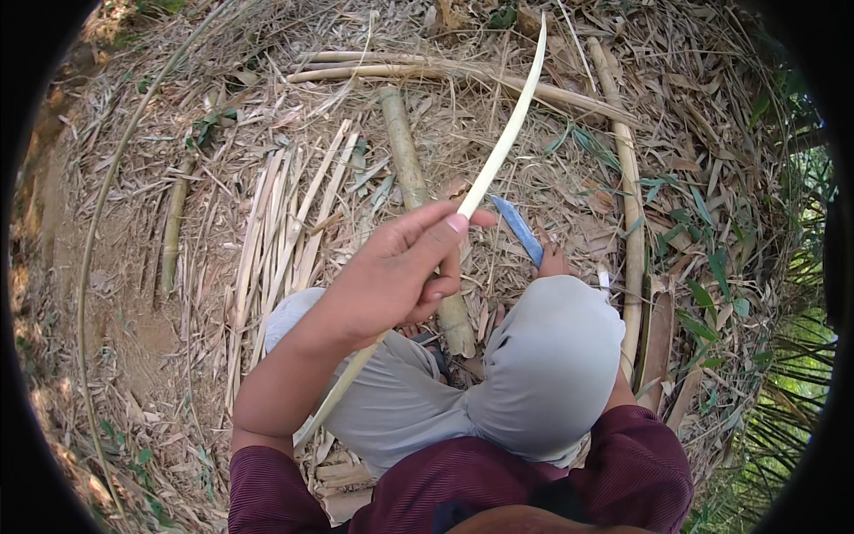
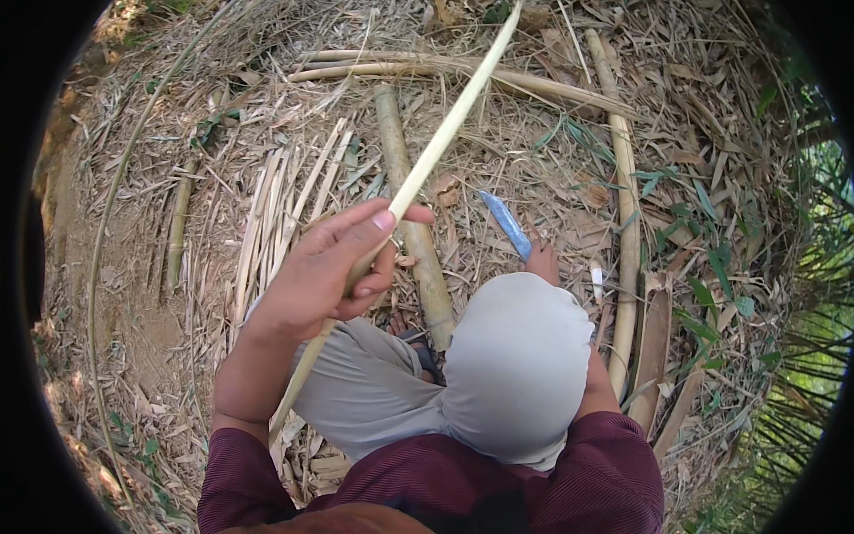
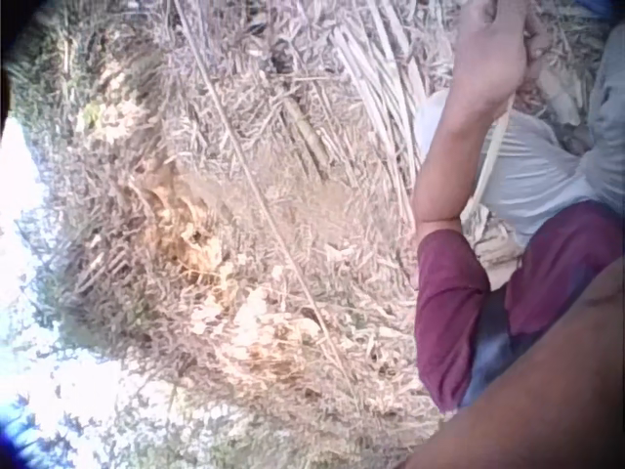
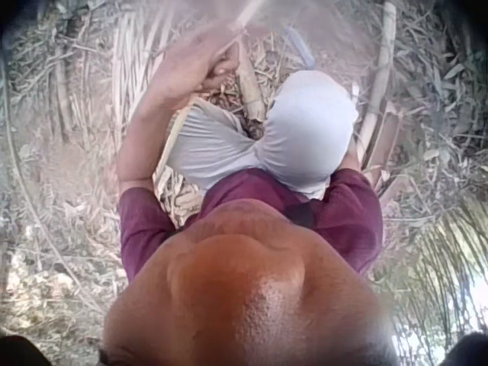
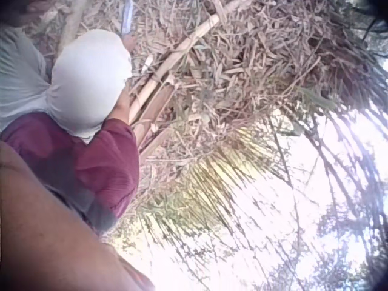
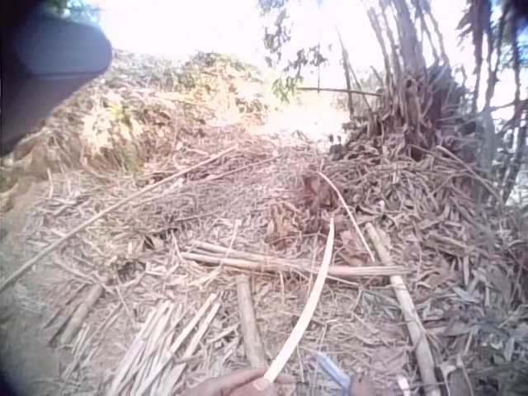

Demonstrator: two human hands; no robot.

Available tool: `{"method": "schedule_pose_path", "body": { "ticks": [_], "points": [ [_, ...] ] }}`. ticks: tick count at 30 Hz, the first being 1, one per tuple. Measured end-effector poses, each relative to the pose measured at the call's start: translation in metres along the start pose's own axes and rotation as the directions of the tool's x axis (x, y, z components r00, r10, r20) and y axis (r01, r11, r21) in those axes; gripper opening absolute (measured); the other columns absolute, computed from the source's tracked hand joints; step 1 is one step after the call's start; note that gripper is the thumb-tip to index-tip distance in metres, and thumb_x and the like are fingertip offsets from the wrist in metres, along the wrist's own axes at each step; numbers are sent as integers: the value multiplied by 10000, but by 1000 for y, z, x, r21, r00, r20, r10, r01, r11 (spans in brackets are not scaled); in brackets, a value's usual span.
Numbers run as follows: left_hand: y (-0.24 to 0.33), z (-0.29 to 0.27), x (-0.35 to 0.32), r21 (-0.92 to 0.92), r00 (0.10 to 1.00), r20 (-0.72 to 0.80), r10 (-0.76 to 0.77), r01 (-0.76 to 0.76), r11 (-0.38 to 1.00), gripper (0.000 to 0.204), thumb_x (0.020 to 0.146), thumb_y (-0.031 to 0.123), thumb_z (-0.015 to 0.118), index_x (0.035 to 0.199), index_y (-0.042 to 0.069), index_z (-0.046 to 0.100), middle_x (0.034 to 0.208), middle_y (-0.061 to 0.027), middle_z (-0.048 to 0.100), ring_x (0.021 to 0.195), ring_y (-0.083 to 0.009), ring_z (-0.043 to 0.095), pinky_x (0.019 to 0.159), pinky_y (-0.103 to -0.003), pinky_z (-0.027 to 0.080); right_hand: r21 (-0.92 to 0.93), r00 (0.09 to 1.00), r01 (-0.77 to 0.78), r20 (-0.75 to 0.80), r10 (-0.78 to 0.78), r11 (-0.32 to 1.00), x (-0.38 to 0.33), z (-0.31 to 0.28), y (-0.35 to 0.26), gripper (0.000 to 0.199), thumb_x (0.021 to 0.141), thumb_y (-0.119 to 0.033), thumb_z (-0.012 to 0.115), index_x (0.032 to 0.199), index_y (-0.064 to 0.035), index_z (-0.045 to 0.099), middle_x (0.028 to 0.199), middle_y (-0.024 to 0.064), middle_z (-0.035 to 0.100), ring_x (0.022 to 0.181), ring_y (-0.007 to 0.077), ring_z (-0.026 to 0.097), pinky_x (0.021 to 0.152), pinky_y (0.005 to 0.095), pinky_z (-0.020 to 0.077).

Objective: The person strips thin layers of wood from a bamboo pole using a large blade and peels the strips away by hand.

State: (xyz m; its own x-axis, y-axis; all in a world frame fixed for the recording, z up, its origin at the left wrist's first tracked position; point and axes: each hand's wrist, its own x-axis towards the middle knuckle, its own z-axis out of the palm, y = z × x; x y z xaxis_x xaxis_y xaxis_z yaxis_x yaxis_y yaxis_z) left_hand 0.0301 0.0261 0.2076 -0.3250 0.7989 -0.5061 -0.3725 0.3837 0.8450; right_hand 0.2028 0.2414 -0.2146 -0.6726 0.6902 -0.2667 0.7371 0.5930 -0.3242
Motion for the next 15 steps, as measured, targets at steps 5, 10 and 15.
{"method": "schedule_pose_path", "body": {
  "ticks": [5,10,15],
  "points": [
    [0,-9,10,-8,999,-6,47,-47,999,291,1059,203,355,1229,27,512,642,-23,518,393,-50,335,361,-190,276,-37,999,32,5,-32,999,-2,-4,18,713,779,-217,758,1366,-3,414,1082,251,606,1022,422,592,860,453,488],
    [-4,-17,25,-87,996,-59,-66,61,994,179,1002,144,413,1097,39,523,703,18,477,441,-34,300,371,-194,221,8,999,27,-18,-27,1000,-44,-19,45,623,829,-198,705,1362,-11,442,1010,238,615,945,402,603,817,447,487],
    [-14,-32,20,4,993,-92,-77,78,997,182,1043,209,422,1079,68,533,640,69,337,454,-19,227,383,-208,164,285,998,-64,38,55,956,-86,-62,64,537,880,-179,653,1358,-18,469,938,226,625,869,383,614,775,440,486]
  ]
}}
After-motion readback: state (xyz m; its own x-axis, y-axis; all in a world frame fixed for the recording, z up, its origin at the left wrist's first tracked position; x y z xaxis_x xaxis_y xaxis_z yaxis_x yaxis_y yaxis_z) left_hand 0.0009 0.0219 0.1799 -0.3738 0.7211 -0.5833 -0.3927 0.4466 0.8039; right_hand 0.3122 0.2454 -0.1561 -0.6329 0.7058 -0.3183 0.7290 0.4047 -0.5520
